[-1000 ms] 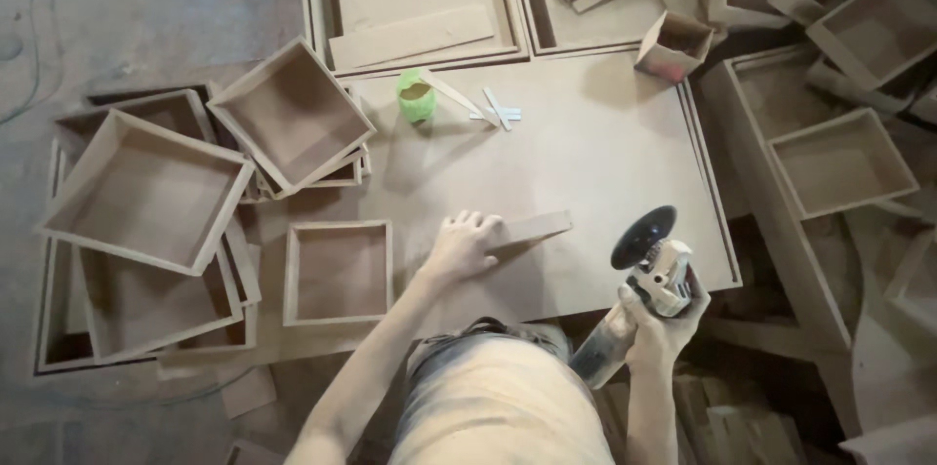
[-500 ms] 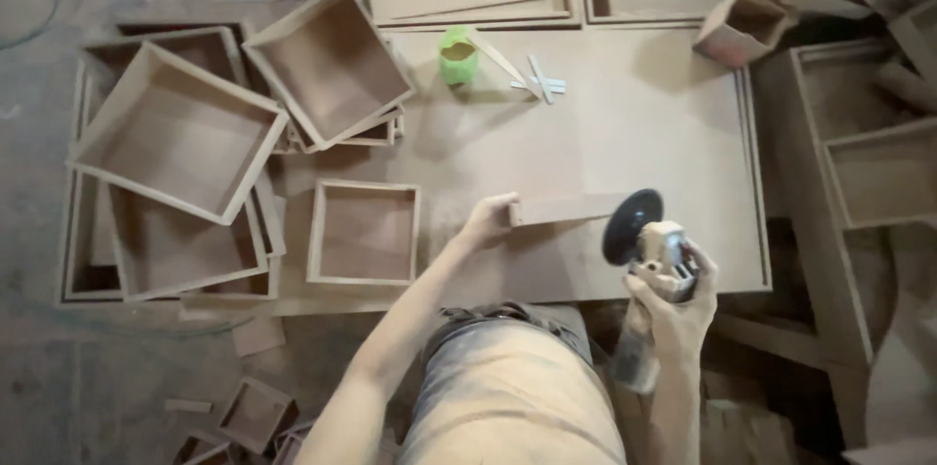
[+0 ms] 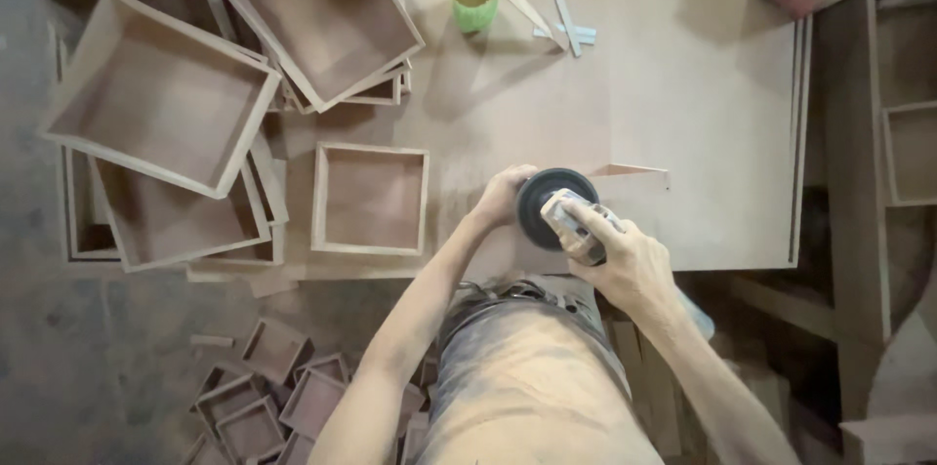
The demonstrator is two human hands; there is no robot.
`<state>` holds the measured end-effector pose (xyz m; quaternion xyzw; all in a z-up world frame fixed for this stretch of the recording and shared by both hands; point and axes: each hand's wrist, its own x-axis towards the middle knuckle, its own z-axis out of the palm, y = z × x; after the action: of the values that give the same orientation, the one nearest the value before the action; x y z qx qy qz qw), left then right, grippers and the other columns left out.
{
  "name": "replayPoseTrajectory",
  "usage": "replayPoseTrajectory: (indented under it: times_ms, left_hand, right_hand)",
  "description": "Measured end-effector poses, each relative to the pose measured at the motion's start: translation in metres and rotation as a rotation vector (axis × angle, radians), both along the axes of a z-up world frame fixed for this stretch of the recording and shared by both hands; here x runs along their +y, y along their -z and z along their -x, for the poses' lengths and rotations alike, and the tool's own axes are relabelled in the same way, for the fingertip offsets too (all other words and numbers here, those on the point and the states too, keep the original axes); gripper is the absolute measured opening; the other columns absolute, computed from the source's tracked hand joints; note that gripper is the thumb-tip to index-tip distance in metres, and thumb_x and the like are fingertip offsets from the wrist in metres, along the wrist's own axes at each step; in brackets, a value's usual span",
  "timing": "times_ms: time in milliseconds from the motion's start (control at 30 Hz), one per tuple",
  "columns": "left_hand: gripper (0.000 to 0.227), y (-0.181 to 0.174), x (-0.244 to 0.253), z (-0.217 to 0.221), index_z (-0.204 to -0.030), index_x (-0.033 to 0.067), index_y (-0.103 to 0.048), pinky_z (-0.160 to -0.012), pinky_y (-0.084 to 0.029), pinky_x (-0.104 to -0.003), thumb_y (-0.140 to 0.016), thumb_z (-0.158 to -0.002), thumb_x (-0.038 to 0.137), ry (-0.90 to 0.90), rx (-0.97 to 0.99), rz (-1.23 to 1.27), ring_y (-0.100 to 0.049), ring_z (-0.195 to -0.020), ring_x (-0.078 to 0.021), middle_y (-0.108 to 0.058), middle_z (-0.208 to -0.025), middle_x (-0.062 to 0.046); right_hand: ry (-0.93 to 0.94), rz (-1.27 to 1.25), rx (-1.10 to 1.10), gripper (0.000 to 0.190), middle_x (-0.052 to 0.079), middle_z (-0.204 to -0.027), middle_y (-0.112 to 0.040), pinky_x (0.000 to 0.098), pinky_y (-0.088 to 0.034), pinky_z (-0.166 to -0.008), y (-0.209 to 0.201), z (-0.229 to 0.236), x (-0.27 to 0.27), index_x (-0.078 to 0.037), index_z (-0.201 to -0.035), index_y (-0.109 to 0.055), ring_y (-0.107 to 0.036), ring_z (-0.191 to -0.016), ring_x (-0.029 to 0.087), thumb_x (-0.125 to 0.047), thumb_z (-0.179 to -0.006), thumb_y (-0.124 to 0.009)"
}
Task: The person uses an orbital sander to smooth the surfaces of small wooden boxes. They handle each box one at a time, sanding the exterior edges and interior surfaces, then place the finished pieces aside.
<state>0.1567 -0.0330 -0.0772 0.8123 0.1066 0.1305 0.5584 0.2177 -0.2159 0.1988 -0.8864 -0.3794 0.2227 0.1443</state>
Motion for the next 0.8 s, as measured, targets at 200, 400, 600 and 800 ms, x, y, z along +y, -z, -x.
replayPoseTrajectory:
  times_ms: [200, 400, 600, 800]
  left_hand:
    - [0.034, -0.009, -0.004, 0.003, -0.097, 0.0068, -0.061, -0.088, -0.053, -0.044, -0.080, -0.069, 0.015, -0.005, 0.116, -0.034, -0.064, -0.103, -0.0368, -0.068, -0.101, -0.014]
    - [0.033, -0.030, -0.001, 0.001, -0.090, 0.0083, -0.060, -0.083, -0.052, -0.045, -0.083, -0.070, 0.019, -0.019, 0.068, 0.003, -0.063, -0.099, -0.0366, -0.066, -0.097, -0.012]
    - [0.029, -0.035, -0.001, 0.004, -0.099, 0.0107, -0.066, -0.086, -0.053, -0.043, -0.080, -0.074, 0.018, -0.006, 0.124, 0.015, -0.065, -0.098, -0.0349, -0.068, -0.099, -0.012]
    - [0.027, -0.025, -0.002, 0.003, -0.112, 0.0107, -0.067, -0.093, -0.053, -0.043, -0.069, -0.084, 0.008, -0.024, -0.002, -0.004, -0.064, -0.109, -0.0368, -0.069, -0.110, -0.012]
  right_hand:
    - [0.112, -0.059, -0.022, 0.080, 0.013, -0.117, -0.073, 0.0438, -0.060, -0.084, -0.003, -0.024, -0.025, -0.034, -0.143, -0.055, -0.074, -0.096, 0.033, -0.023, -0.070, -0.085]
    - [0.420, -0.107, -0.060, 0.081, 0.016, -0.118, -0.074, 0.0475, -0.057, -0.086, -0.009, -0.028, -0.032, -0.028, -0.148, -0.052, -0.072, -0.102, 0.038, -0.023, -0.075, -0.085]
    - [0.166, -0.078, -0.005, 0.078, 0.013, -0.114, -0.074, 0.0469, -0.058, -0.082, -0.001, -0.022, 0.000, -0.032, -0.145, -0.055, -0.073, -0.098, 0.035, -0.022, -0.073, -0.084]
    - [-0.091, 0.022, 0.015, 0.078, 0.009, -0.120, -0.073, 0.0471, -0.058, -0.077, -0.001, -0.023, 0.006, -0.033, -0.141, -0.056, -0.071, -0.095, 0.034, -0.026, -0.069, -0.086]
